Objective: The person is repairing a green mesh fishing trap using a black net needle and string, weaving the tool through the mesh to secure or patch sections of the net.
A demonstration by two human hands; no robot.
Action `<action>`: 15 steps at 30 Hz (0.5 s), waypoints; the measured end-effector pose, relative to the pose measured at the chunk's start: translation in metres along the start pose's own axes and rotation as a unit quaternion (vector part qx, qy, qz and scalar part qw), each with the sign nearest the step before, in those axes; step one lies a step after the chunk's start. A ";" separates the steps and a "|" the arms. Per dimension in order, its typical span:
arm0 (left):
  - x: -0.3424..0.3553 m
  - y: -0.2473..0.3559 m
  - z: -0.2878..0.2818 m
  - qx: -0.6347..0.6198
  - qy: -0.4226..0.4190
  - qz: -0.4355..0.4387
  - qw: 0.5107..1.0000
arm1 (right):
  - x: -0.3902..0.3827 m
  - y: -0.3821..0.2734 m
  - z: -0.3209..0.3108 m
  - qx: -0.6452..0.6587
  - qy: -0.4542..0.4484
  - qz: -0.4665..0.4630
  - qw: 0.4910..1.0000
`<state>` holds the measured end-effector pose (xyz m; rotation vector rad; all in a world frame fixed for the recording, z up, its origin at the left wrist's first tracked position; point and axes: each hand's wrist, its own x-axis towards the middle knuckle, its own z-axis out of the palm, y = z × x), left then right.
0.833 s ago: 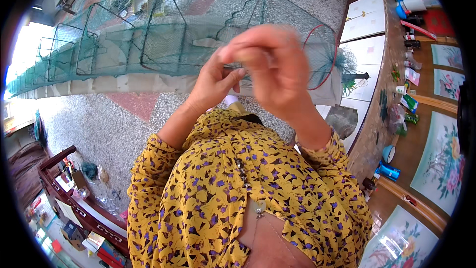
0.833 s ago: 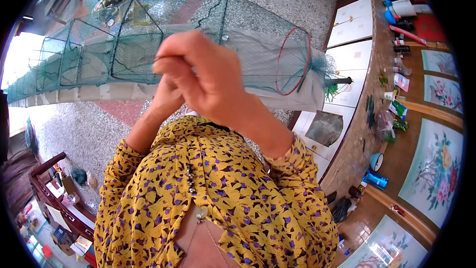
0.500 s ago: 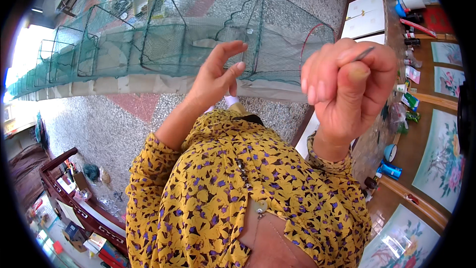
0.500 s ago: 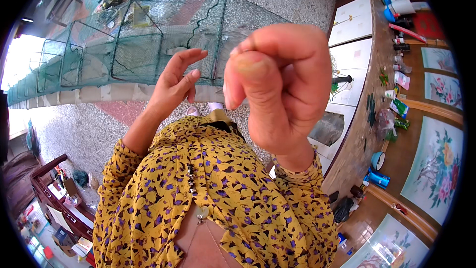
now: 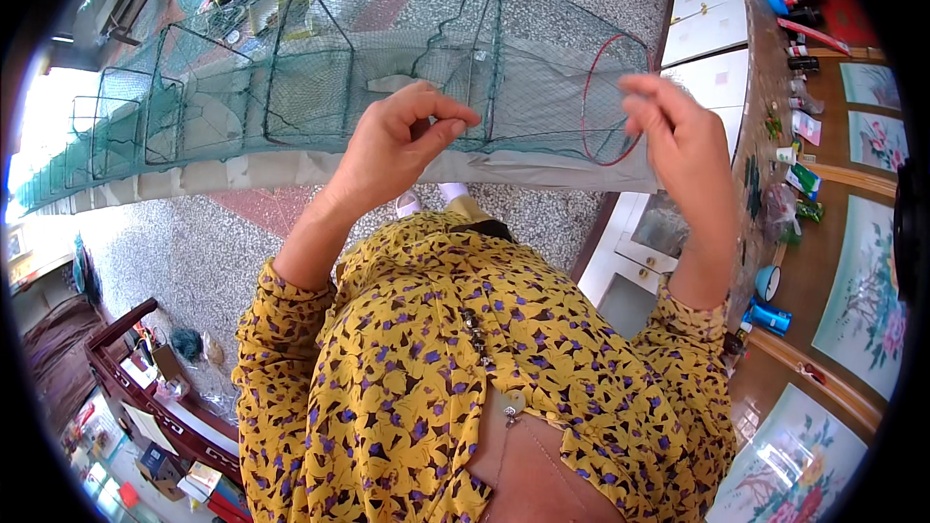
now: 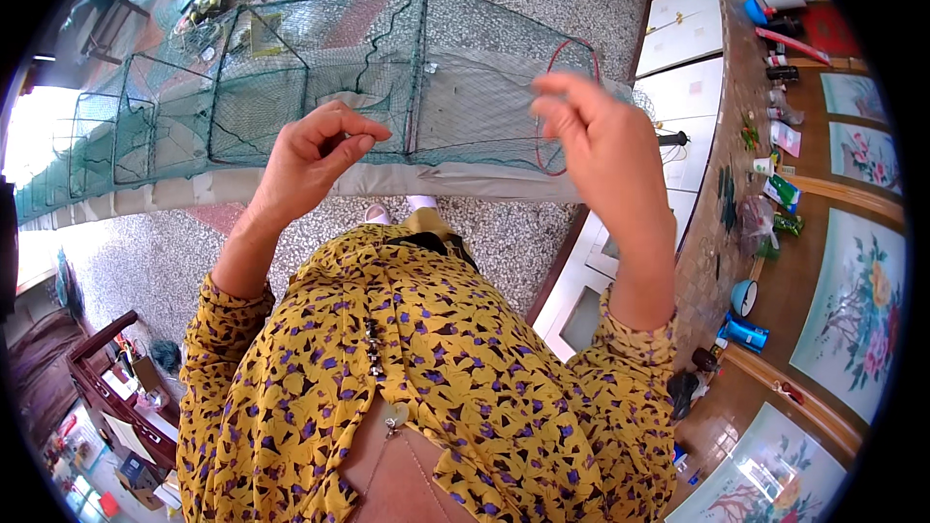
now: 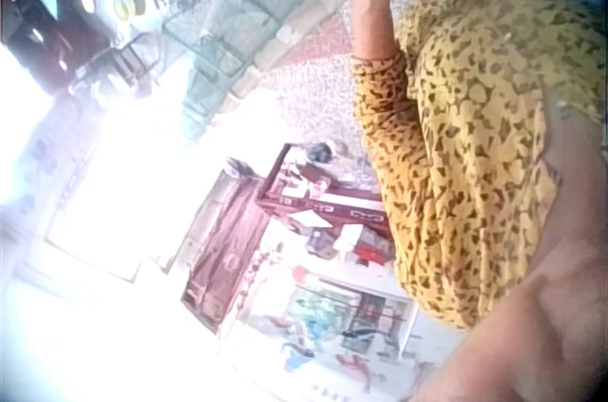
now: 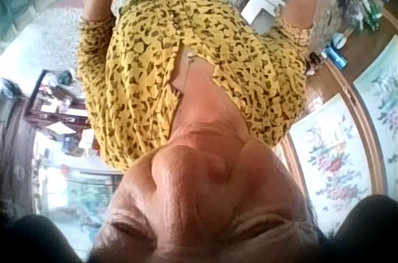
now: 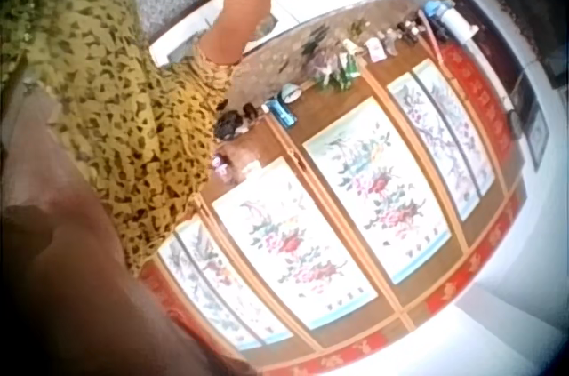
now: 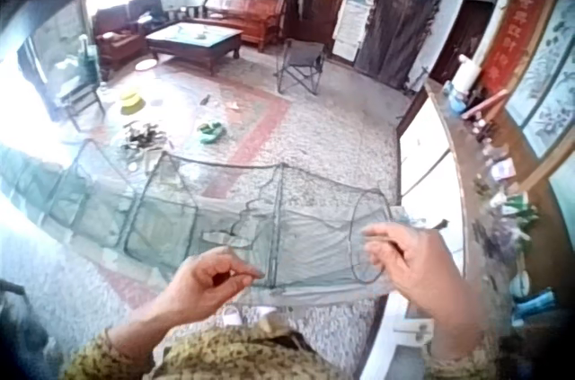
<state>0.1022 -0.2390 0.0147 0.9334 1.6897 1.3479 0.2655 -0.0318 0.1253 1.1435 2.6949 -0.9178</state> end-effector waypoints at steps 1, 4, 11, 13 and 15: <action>-0.001 0.001 0.001 0.011 0.004 -0.001 1.000 | 0.006 0.008 0.007 0.035 0.044 -0.027 0.998; -0.008 0.003 -0.004 0.075 -0.037 0.095 0.992 | 0.015 0.027 0.026 0.104 0.111 -0.116 0.982; -0.024 0.014 0.006 0.139 -0.020 0.073 0.987 | 0.018 0.007 0.057 -0.008 0.059 -0.269 0.961; -0.025 0.009 0.010 0.140 -0.013 0.072 0.987 | 0.022 0.006 0.064 -0.043 0.064 -0.277 0.958; -0.024 0.004 0.013 0.143 -0.005 0.071 0.987 | 0.027 0.008 0.070 -0.058 0.065 -0.295 0.951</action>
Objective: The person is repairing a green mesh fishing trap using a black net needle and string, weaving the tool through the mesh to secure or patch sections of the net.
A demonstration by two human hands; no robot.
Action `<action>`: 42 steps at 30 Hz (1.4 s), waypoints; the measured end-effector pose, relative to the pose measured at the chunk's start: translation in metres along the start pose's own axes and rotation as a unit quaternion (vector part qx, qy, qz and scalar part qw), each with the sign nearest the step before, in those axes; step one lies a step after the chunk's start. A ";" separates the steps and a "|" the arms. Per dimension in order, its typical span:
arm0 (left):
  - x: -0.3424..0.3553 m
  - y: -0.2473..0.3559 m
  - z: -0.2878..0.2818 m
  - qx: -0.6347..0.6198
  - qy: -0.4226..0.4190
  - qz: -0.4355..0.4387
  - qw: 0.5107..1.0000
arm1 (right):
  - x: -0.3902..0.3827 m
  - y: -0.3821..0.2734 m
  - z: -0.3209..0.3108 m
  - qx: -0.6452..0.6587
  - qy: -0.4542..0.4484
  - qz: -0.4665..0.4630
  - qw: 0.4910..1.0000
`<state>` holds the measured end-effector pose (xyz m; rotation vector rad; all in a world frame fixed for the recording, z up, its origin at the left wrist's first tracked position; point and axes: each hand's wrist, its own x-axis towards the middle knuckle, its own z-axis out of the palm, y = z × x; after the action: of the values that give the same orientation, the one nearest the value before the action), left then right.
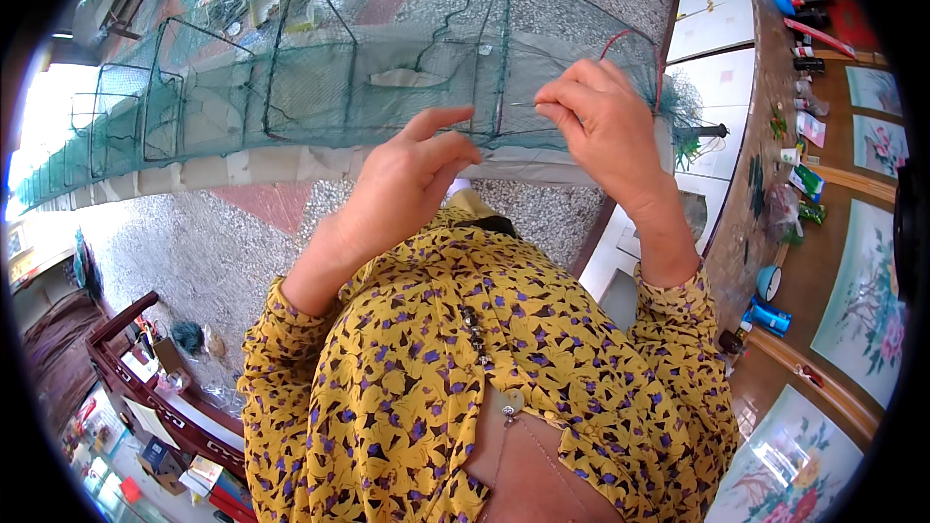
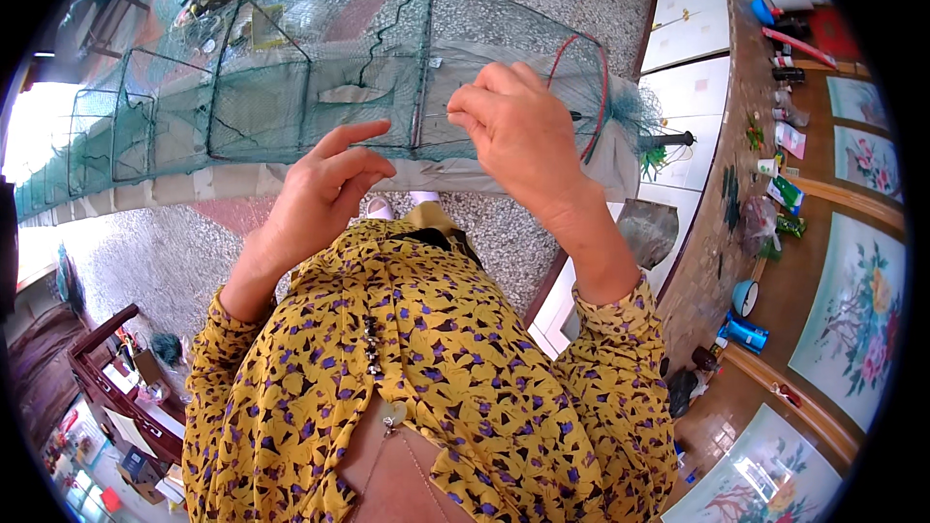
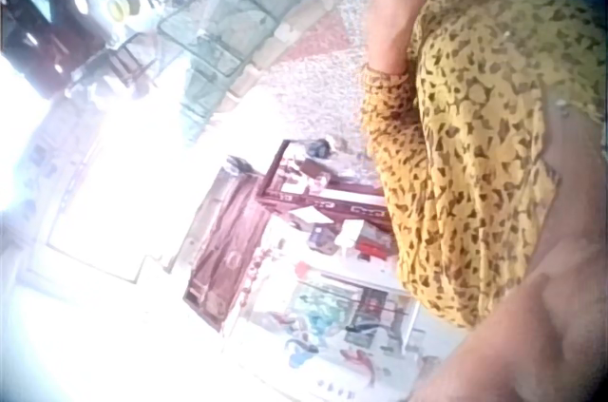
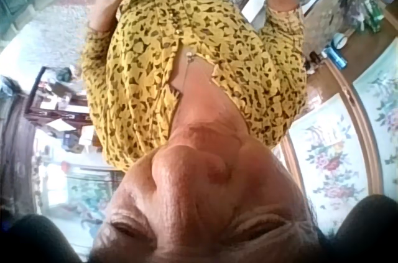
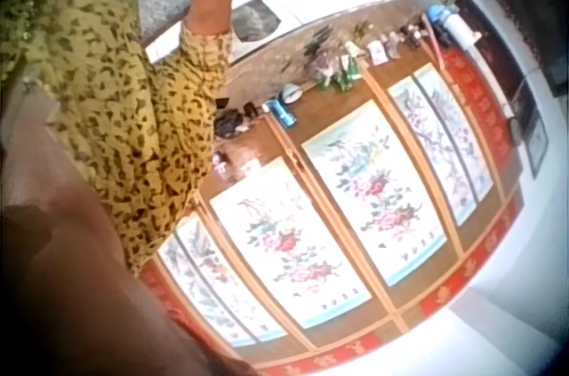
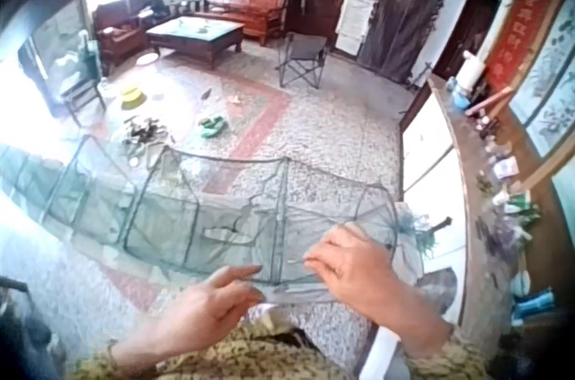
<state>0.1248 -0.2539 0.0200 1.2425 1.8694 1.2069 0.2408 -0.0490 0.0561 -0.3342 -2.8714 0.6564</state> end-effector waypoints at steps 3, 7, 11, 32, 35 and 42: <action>0.001 -0.009 0.010 -0.032 0.019 -0.003 0.999 | 0.000 0.003 0.010 0.009 -0.008 -0.004 1.000; 0.005 -0.018 0.021 -0.104 0.037 -0.043 0.993 | 0.002 0.006 0.020 0.044 -0.002 -0.002 0.999; 0.007 -0.020 0.024 -0.144 0.036 -0.075 0.986 | 0.007 -0.008 0.034 0.143 0.043 0.050 0.987; 0.005 -0.005 0.019 -0.087 0.046 -0.062 0.993 | 0.043 -0.070 -0.014 0.436 0.139 -0.107 0.883; 0.014 0.001 0.022 -0.082 0.072 0.012 0.994 | 0.023 -0.074 -0.075 0.519 0.177 -0.143 0.824; 0.027 -0.008 0.029 -0.112 0.088 -0.072 0.987 | -0.047 -0.065 -0.181 0.613 0.232 -0.217 0.723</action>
<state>0.1351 -0.2195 0.0008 0.8909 1.8494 1.4404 0.3141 -0.0447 0.2403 0.3321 -1.4299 1.7803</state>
